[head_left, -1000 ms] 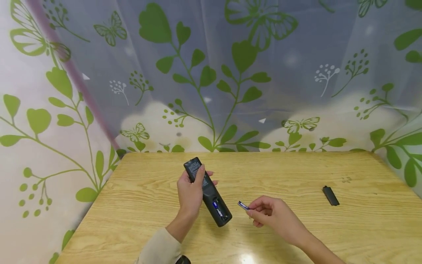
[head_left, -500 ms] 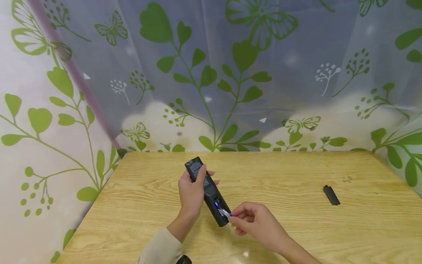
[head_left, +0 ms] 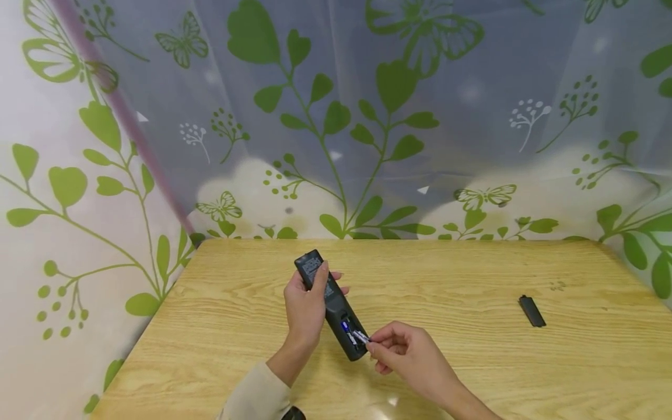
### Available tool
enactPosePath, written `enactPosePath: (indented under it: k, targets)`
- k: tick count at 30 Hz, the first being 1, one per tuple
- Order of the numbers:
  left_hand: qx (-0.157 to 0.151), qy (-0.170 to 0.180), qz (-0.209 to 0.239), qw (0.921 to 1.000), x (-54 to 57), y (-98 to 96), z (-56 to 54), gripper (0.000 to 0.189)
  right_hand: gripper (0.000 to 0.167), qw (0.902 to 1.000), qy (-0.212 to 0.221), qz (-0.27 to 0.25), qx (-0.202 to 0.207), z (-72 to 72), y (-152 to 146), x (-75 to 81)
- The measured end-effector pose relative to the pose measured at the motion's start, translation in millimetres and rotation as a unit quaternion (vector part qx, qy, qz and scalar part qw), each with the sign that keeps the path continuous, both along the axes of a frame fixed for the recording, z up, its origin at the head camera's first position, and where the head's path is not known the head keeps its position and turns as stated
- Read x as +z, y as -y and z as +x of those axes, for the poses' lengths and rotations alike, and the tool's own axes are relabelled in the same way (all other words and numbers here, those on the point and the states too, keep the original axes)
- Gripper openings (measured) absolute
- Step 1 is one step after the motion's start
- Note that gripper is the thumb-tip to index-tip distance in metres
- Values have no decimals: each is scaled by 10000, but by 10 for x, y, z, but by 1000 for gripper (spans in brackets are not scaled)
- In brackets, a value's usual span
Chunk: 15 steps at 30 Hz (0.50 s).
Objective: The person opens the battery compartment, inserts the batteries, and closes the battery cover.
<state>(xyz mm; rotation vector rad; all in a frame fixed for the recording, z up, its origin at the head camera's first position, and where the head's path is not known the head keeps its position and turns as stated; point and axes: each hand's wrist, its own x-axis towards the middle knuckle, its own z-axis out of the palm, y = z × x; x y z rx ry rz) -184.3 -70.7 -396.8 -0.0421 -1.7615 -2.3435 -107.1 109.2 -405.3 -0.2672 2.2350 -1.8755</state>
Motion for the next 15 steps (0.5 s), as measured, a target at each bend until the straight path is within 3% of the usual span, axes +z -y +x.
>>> enactPosePath:
  k: [15]
  targets:
    - [-21, 16, -23, 10000, -34, -32, 16, 41, 21, 9997, 7, 26, -250, -22, 28, -84]
